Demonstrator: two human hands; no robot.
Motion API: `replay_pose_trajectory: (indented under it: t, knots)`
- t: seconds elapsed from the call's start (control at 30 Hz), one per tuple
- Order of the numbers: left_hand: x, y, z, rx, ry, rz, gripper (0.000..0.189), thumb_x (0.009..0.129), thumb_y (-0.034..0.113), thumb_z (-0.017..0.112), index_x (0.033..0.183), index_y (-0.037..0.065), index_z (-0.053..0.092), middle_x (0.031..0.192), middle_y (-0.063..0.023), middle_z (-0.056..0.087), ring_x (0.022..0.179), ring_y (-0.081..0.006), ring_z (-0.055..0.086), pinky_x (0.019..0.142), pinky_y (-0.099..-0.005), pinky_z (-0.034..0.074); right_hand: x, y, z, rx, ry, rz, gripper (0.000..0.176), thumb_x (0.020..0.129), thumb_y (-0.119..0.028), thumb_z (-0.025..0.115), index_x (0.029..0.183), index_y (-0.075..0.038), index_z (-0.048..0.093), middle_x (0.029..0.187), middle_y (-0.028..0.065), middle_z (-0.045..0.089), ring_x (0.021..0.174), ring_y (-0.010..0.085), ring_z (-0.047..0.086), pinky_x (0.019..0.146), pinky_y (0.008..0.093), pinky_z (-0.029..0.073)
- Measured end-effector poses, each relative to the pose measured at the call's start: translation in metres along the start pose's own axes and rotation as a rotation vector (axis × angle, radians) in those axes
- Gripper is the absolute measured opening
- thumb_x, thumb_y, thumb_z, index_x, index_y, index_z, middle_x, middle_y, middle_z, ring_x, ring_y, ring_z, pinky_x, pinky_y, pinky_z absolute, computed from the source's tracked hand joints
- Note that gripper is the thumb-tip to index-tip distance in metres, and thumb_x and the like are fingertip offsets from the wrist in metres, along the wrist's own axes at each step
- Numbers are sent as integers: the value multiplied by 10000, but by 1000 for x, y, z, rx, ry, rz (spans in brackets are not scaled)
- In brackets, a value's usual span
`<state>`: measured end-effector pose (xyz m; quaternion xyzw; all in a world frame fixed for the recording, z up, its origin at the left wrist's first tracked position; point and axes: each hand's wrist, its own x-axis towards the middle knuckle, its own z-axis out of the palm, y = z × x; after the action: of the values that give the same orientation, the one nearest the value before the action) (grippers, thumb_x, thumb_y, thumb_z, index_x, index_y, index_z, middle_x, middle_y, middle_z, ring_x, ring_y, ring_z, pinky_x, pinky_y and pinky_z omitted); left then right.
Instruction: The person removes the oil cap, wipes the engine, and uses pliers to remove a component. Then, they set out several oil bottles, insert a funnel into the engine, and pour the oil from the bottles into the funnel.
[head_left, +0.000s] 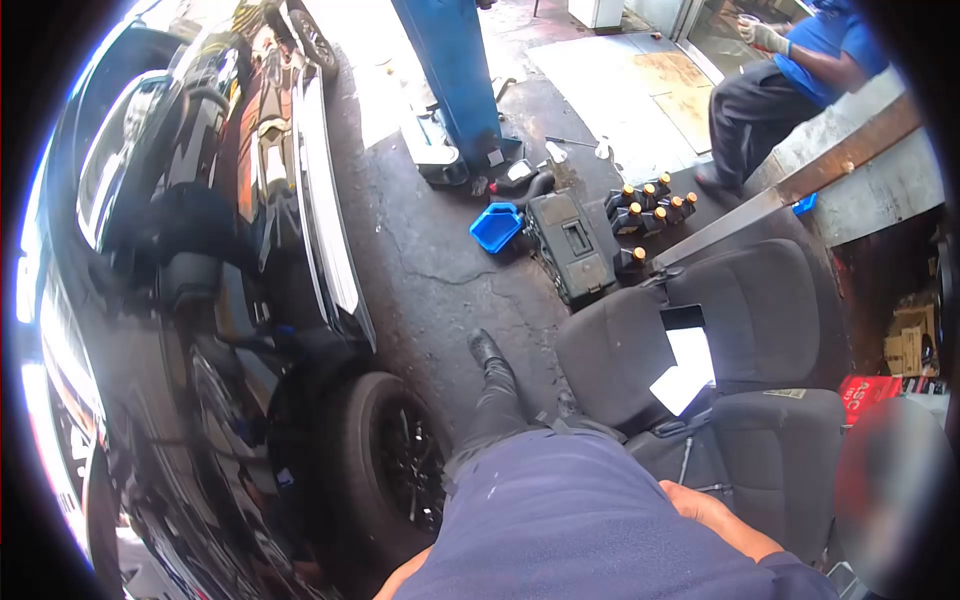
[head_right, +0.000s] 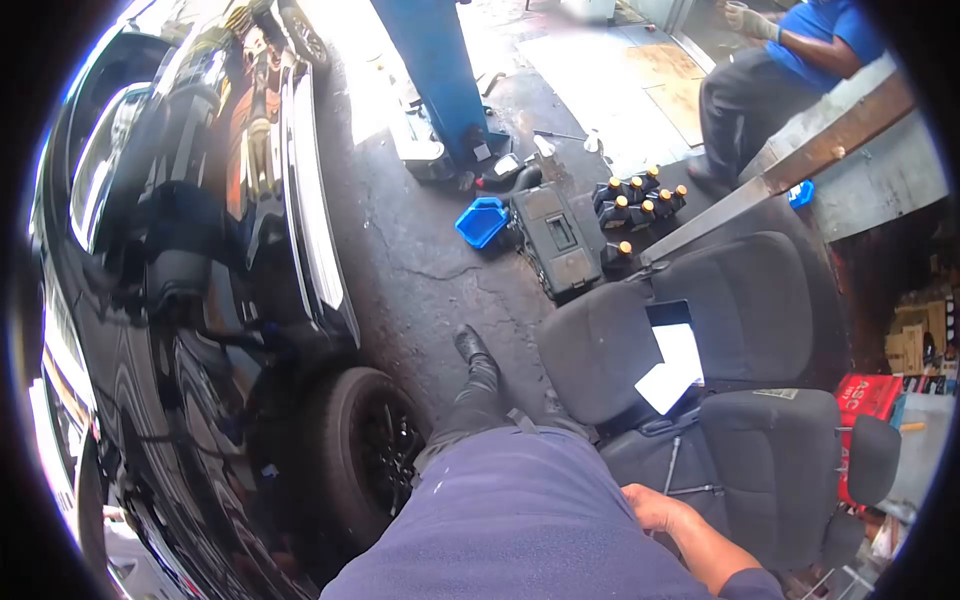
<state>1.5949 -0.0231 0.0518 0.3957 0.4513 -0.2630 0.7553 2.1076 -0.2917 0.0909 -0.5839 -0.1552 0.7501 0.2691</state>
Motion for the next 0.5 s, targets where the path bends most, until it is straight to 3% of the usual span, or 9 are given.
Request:
replay_pose_trajectory:
  t: [0.13, 0.23, 0.4, 0.43, 0.5]
  knots:
    - [23, 45, -82, 35, -117, 10, 580, 975, 280, 726, 1464, 0, 587, 1421, -153, 657, 1321, -243, 586, 1130, -371, 434, 46, -68, 4, 114, -1, 138, 399, 874, -30, 783, 1270, -13, 734, 1197, 40, 770, 1106, 123, 668, 1002, 321, 518]
    - [34, 89, -138, 73, -178, 6, 576, 973, 274, 729, 1461, 0, 590, 1415, -153, 662, 1314, -242, 592, 1127, -370, 437, 74, -82, -3, 147, -48, 165, 349, 875, -45, 773, 1222, -14, 748, 1149, 42, 781, 1068, 136, 687, 989, 319, 527]
    - [32, 303, -146, 305, 248, -95, 310, 969, 130, 712, 1248, -4, 698, 1152, -87, 752, 1081, -187, 686, 998, -337, 516, 122, -80, -64, 131, -114, 185, 307, 854, -77, 745, 1158, -34, 754, 1080, 68, 784, 1003, 185, 716, 917, 345, 562]
    - [57, 297, -176, 380, 274, -122, 254, 972, 108, 701, 1199, -4, 714, 1098, -72, 761, 1036, -173, 696, 972, -330, 528, 130, -91, -87, 170, -111, 199, 300, 847, -88, 743, 1143, -37, 753, 1068, 81, 784, 995, 200, 723, 901, 354, 569]
    - [89, 327, -199, 345, 384, -7, 143, 970, 85, 691, 1094, 15, 708, 1005, -27, 720, 949, -140, 650, 910, -304, 516, 159, -120, -132, -125, 334, 210, 253, 863, -130, 725, 1097, -38, 746, 1058, 134, 779, 1013, 265, 741, 877, 389, 583]
